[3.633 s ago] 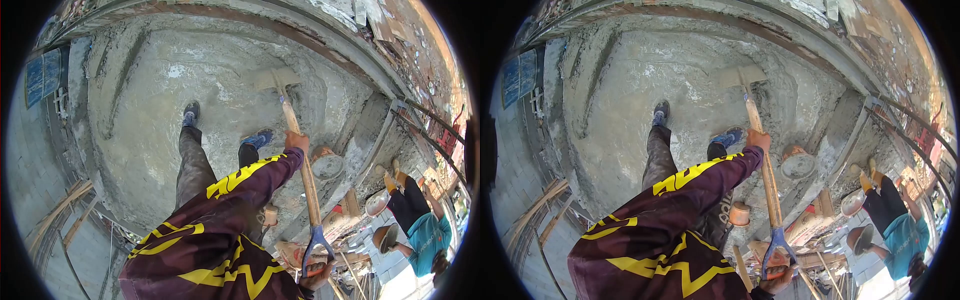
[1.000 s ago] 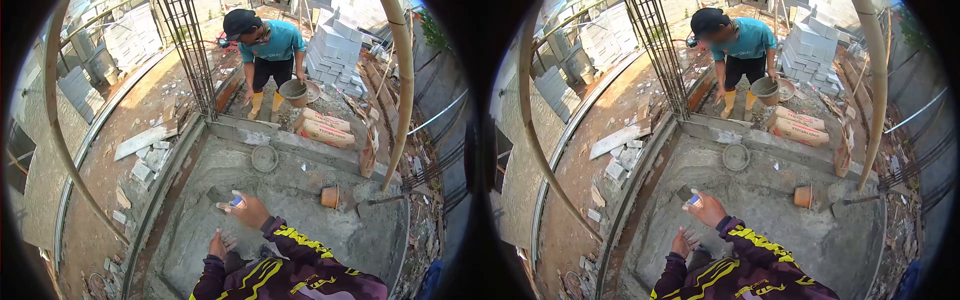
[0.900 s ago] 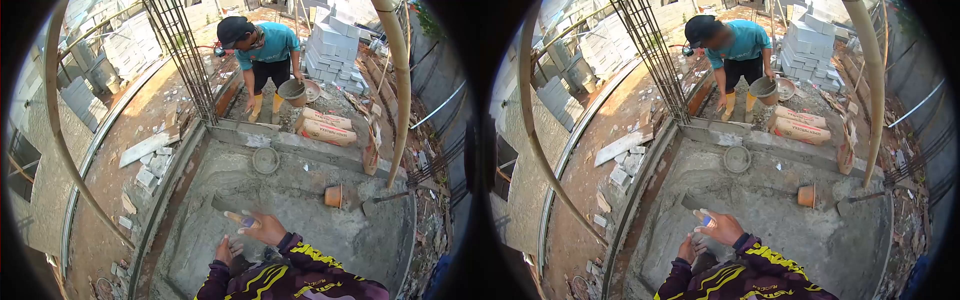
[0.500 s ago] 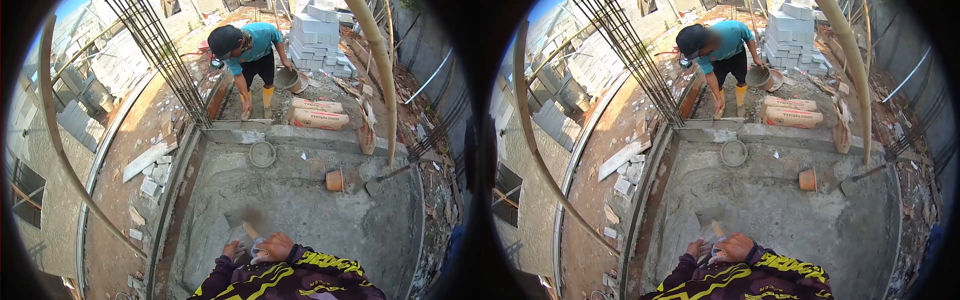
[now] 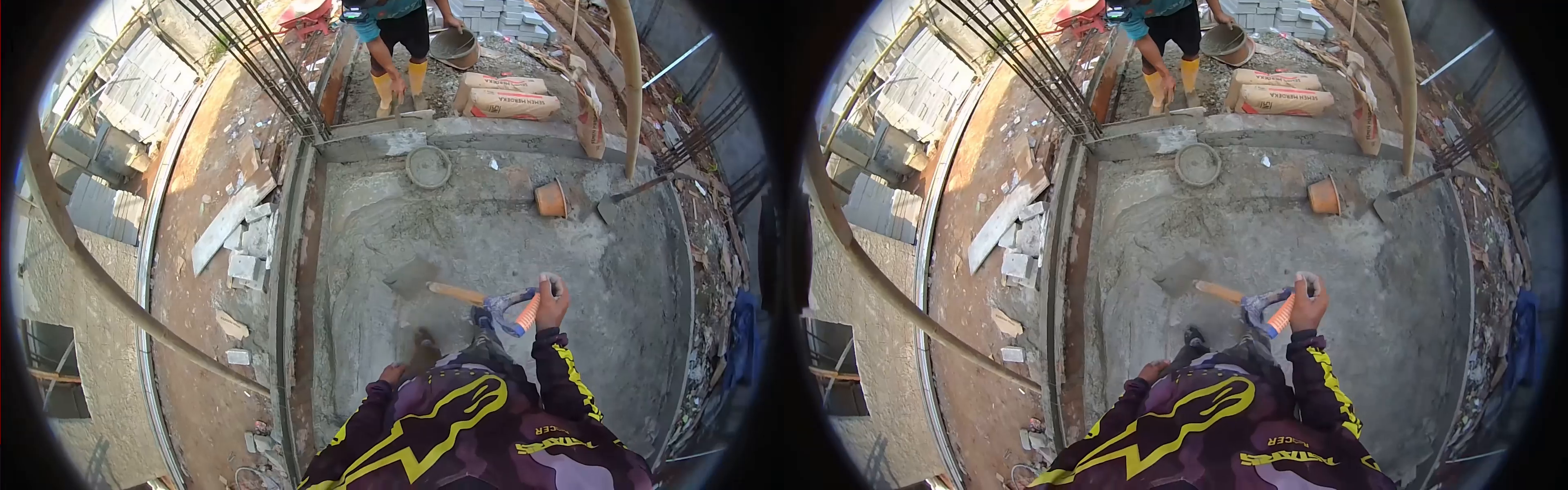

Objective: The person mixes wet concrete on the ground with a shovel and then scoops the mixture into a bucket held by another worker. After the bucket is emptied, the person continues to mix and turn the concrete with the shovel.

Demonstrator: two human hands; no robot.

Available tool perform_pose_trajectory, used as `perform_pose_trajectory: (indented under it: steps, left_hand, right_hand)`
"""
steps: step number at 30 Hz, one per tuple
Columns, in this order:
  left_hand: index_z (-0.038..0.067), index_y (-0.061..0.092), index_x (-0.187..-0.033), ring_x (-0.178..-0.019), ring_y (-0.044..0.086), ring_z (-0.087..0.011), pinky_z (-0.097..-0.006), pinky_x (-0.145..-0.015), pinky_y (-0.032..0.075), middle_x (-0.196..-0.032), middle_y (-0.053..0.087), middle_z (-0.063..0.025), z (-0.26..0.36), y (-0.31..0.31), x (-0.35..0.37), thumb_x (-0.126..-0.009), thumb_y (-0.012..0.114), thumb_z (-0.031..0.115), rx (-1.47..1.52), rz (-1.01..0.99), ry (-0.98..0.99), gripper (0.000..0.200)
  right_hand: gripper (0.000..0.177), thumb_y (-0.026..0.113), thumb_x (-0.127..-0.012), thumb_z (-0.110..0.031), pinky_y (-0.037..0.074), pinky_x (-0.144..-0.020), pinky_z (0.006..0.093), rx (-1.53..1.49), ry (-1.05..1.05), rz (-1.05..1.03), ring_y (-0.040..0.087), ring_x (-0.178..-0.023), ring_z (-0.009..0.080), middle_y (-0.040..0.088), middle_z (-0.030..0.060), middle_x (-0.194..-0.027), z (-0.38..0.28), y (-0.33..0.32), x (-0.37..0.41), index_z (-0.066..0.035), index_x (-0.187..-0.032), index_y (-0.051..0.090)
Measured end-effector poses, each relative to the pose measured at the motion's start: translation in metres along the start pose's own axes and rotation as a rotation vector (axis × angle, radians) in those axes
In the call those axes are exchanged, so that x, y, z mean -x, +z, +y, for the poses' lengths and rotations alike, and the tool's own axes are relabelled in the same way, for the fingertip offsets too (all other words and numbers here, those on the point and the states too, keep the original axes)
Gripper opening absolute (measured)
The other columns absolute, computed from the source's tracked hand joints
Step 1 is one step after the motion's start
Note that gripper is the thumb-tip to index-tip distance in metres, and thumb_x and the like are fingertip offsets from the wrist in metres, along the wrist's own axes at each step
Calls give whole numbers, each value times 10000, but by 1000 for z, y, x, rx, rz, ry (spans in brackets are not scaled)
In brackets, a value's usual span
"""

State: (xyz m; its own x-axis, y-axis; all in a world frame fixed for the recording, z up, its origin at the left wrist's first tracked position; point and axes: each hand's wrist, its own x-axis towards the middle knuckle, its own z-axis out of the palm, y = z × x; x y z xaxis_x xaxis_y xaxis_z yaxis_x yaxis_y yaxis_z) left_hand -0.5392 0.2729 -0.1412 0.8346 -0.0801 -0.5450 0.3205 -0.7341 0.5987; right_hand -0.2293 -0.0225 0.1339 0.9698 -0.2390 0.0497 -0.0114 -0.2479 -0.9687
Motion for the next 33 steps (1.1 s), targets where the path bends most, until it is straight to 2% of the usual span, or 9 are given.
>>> perform_pose_trajectory:
  steps: [6,7,8,11,17,20,23,26,33]
  left_hand:
    - [94,537,-1164,-884,599,-261,-421,-707,506,-1107,585,-106,-28,-15,6,-856,468,336,228,-222,-228,398]
    - [105,541,-1171,-940,586,-259,-385,-791,465,-1124,585,-103,-27,-21,8,-869,465,353,355,-228,-363,399]
    - [116,546,-1178,-996,573,-257,-349,-875,424,-1141,585,-100,-23,-31,12,-881,462,371,480,-216,-502,400]
    - [118,528,-1192,-990,567,-238,-406,-801,441,-1173,562,-34,-3,-65,17,-813,562,389,775,-156,-789,467]
    - [87,508,-1197,-1038,543,-232,-423,-819,426,-1192,547,-46,-16,-68,-2,-827,539,391,771,-130,-810,479]
    - [53,566,-1085,-858,613,-213,-385,-618,485,-1021,608,-60,-17,-61,-15,-776,571,394,801,-4,-750,460]
    - [44,555,-1087,-883,605,-221,-405,-694,487,-1012,608,-72,-19,-55,-28,-759,596,359,880,44,-717,457]
    - [59,454,-1221,-1086,520,-272,-458,-897,394,-1220,527,-74,5,-71,-21,-831,554,326,1006,29,-728,483]
    - [20,563,-1047,-813,607,-221,-400,-660,479,-965,623,-73,-32,-28,-1,-773,582,319,1005,130,-757,407]
  right_hand:
    - [396,615,-824,-338,467,-500,281,-250,731,230,545,-613,134,546,66,-719,24,-45,75,48,-879,543]
    - [415,635,-803,-369,453,-399,287,-342,805,250,542,-545,149,550,72,-717,26,-48,90,23,-888,532]
    - [418,633,-806,-367,457,-407,282,-358,823,288,527,-514,145,537,68,-695,28,-51,104,23,-912,527]
    - [393,629,-815,-333,475,-448,274,-393,834,341,509,-479,142,517,61,-670,26,-53,134,18,-952,516]
    - [183,593,-802,-103,514,-641,319,-449,866,180,578,-712,201,533,82,-852,32,-57,162,-3,-929,508]
    - [195,584,-800,-94,518,-638,331,-454,893,157,582,-715,209,528,87,-858,26,-55,161,-6,-951,496]
    - [180,567,-799,-91,527,-614,356,-461,935,105,586,-731,225,524,92,-879,27,-54,158,-33,-946,482]
    - [174,562,-792,-72,530,-566,361,-441,944,129,591,-706,226,530,91,-863,19,-50,153,-52,-943,478]
    - [189,555,-787,-58,530,-551,348,-449,891,137,590,-681,213,538,91,-850,7,-42,148,-54,-958,474]
